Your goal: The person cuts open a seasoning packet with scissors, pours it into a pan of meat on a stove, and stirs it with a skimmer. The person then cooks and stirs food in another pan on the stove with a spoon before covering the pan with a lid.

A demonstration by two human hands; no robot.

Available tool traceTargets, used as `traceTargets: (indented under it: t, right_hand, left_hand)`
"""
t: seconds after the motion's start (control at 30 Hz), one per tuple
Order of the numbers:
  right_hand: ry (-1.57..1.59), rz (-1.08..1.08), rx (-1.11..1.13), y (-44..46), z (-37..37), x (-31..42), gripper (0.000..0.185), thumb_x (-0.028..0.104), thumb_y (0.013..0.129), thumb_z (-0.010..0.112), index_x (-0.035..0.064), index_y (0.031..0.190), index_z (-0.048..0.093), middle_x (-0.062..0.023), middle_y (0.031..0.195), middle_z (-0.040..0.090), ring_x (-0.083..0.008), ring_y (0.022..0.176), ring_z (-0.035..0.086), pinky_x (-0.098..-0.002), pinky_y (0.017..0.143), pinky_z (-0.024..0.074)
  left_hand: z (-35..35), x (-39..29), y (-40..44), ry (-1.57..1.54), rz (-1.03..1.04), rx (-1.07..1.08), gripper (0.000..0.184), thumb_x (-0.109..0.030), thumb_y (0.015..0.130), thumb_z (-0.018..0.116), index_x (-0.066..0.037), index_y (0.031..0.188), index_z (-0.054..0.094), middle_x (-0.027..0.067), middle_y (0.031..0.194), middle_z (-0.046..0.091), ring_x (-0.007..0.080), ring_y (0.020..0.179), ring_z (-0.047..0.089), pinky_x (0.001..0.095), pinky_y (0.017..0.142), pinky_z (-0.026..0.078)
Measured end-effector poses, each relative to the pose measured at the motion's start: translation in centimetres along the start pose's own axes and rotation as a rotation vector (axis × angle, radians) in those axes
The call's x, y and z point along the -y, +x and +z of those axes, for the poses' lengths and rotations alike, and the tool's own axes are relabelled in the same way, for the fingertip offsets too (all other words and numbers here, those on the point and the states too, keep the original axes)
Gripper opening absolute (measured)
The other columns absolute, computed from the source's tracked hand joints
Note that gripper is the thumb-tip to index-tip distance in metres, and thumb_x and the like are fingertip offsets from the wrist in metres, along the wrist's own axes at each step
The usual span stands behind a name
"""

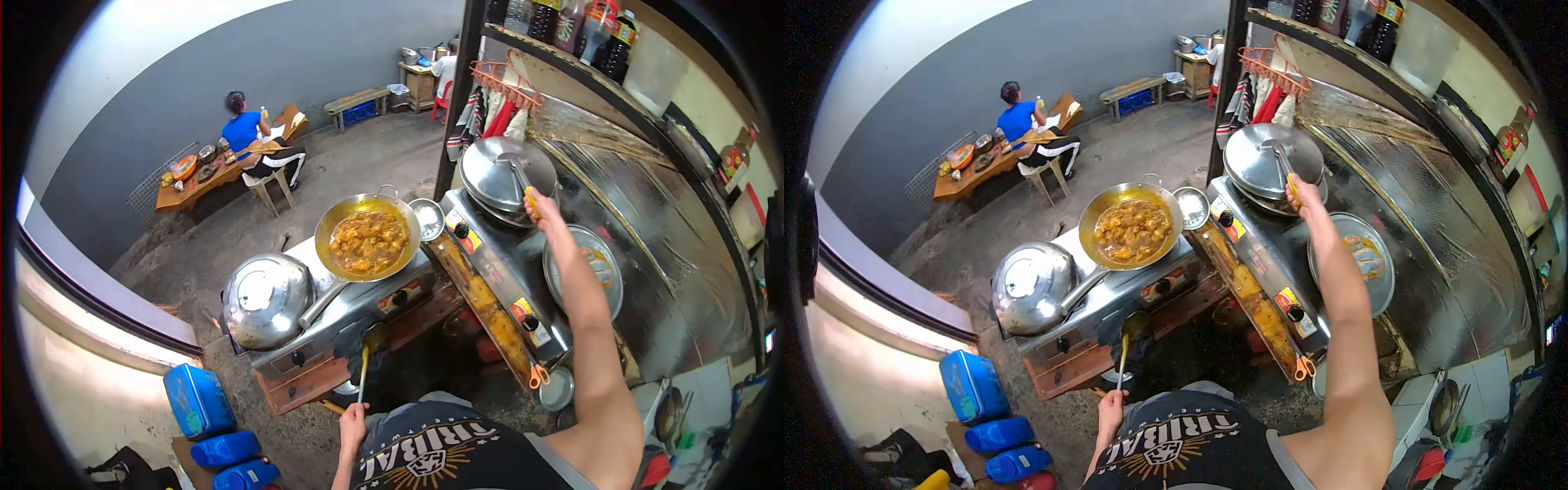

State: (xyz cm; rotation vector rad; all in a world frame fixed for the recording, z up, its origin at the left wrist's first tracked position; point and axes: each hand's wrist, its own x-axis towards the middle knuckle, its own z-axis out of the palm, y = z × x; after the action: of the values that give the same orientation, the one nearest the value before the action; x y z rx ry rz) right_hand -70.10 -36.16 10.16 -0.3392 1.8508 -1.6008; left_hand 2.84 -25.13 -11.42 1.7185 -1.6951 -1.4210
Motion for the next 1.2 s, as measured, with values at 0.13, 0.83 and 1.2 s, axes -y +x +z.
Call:
traceTargets:
  t: [0.13, 0.83, 1.2]
  right_hand:
    - [-0.104, -0.046, 0.091, -4.3, 3.3, 2.5, 0.042, 0.051, 0.101, 0.058, 0.0109, 0.094, 0.064, 0.0051, 0.07, 0.056, -0.0037, 0.047, 0.044, -0.0208, 0.037, 0.0308]
    - [-0.178, 0.139, 0.513, -17.9, 28.1, -11.3, 0.04, 0.045, 0.1, 0.062, 0.0063, 0.092, 0.065, 0.0009, 0.07, 0.061, -0.0071, 0.051, 0.052, -0.0219, 0.042, 0.0352]
    - [-0.191, 0.2, 0.548, -19.1, 27.6, -12.7, 0.052, 0.059, 0.097, 0.06, 0.0076, 0.094, 0.065, 0.0016, 0.072, 0.06, -0.0064, 0.052, 0.052, -0.0217, 0.044, 0.0395]
  left_hand:
    - [-0.7, -0.4, 1.4, 0.001, 0.098, 0.041, 0.038, -0.031, 0.104, 0.05, -0.001, 0.106, 0.073, 0.02, 0.088, 0.073, 0.0291, 0.087, 0.072, 0.0384, 0.08, 0.054]
    - [-4.0, 2.6, 4.3, 0.0, 0.098, 0.106, 0.036, -0.03, 0.104, 0.05, -0.003, 0.107, 0.073, 0.0187, 0.09, 0.073, 0.0292, 0.085, 0.072, 0.0383, 0.076, 0.053]
    - [-3.2, 2.0, 5.9, 0.023, 0.203, 0.172, 0.037, -0.03, 0.103, 0.05, -0.002, 0.105, 0.074, 0.0155, 0.076, 0.068, 0.0187, 0.07, 0.064, 0.0346, 0.068, 0.049]
